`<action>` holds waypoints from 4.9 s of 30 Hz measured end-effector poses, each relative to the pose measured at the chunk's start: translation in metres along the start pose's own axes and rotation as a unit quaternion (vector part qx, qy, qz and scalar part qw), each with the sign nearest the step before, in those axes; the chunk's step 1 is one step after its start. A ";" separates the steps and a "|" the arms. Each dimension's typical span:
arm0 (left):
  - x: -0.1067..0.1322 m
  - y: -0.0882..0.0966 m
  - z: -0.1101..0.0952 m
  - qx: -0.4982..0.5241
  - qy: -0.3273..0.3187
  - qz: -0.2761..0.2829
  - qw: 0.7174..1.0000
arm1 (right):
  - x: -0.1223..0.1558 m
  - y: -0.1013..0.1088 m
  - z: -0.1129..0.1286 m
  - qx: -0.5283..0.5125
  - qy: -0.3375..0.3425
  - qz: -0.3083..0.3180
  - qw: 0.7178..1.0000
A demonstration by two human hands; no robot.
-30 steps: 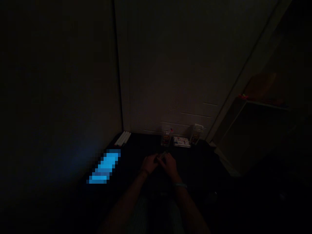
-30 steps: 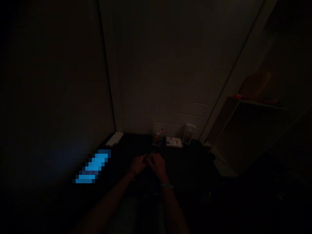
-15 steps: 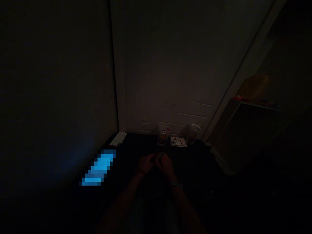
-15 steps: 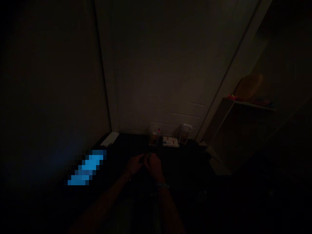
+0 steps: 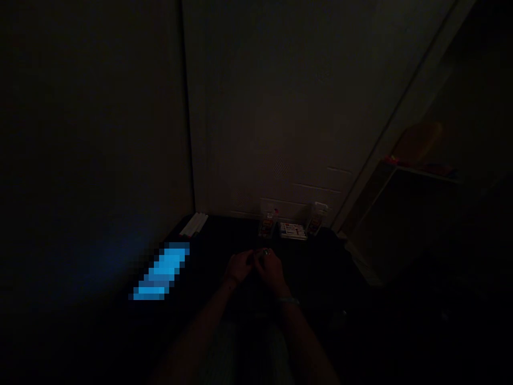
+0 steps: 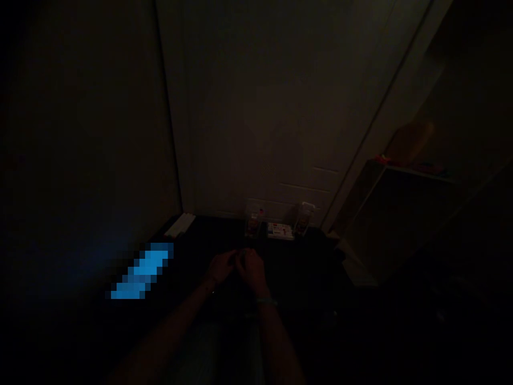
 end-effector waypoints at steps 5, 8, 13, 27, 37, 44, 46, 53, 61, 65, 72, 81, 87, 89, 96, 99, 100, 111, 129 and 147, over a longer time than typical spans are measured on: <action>0.001 0.000 -0.001 -0.006 0.005 -0.001 1.000 | 0.001 -0.001 -0.002 0.000 -0.007 -0.004 1.000; 0.003 0.003 -0.004 -0.005 -0.001 0.002 1.000 | 0.001 -0.001 -0.002 -0.001 -0.007 -0.002 1.000; 0.006 0.006 -0.005 -0.008 0.011 0.004 1.000 | 0.001 0.001 -0.002 0.007 -0.012 -0.001 1.000; 0.002 0.001 -0.002 -0.018 0.007 0.003 1.000 | 0.000 0.006 0.004 -0.017 -0.001 -0.001 1.000; 0.001 0.000 -0.001 -0.022 -0.006 -0.004 1.000 | 0.000 0.005 0.003 -0.021 -0.010 -0.005 1.000; 0.010 0.010 -0.010 -0.037 0.026 0.021 0.999 | 0.001 0.004 0.003 -0.020 -0.003 0.003 1.000; 0.010 0.011 -0.010 -0.038 0.024 0.020 0.999 | 0.001 0.005 0.002 -0.016 -0.004 -0.002 1.000; 0.006 0.005 -0.007 -0.047 -0.017 0.010 0.999 | 0.003 0.007 0.000 -0.011 -0.013 -0.015 1.000; 0.007 0.007 -0.008 -0.067 0.008 0.013 0.998 | 0.002 0.002 -0.001 -0.009 -0.009 0.000 1.000; 0.007 0.006 -0.009 -0.069 -0.009 0.006 0.998 | 0.002 0.002 -0.001 -0.009 -0.009 0.003 1.000; 0.007 0.006 -0.008 -0.074 0.004 0.005 0.997 | 0.002 0.004 0.001 -0.026 -0.010 -0.007 1.000; 0.009 0.010 -0.010 -0.078 -0.004 -0.001 0.997 | 0.005 0.009 -0.004 -0.044 -0.048 -0.038 0.997; 0.009 0.010 -0.011 -0.077 0.006 -0.002 0.997 | 0.004 0.011 -0.002 -0.050 -0.046 -0.034 0.997; 0.009 0.009 -0.011 -0.075 0.000 -0.003 0.997 | 0.004 0.012 -0.002 -0.055 -0.051 -0.042 0.996; 0.011 0.012 -0.011 -0.054 0.019 0.010 0.998 | 0.007 0.015 -0.008 -0.059 -0.072 -0.074 0.993; 0.012 0.013 -0.012 -0.054 0.024 0.017 0.998 | 0.006 0.013 -0.007 -0.051 -0.064 -0.056 0.995; 0.012 0.013 -0.012 -0.056 0.025 0.017 0.998 | 0.005 0.012 -0.006 -0.047 -0.059 -0.048 0.996; 0.010 0.010 -0.010 -0.068 -0.001 -0.001 0.998 | 0.005 0.009 -0.003 -0.020 -0.037 -0.026 0.999; 0.009 0.010 -0.010 -0.045 0.004 0.006 0.999 | 0.014 0.033 -0.015 -0.124 -0.100 -0.166 0.973; 0.003 0.002 -0.001 -0.008 -0.018 -0.008 1.000 | -0.109 0.184 -0.058 -0.077 -0.070 -0.330 0.938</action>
Point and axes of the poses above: each hand's wrist, its own x-axis away from the middle knuckle, its own y-axis out of the back of the hand, z = x × y, the point moved 7 cm from there along -x, towards the middle knuckle, and after that the axes turned 10 degrees about y, right-handed, at the moved point
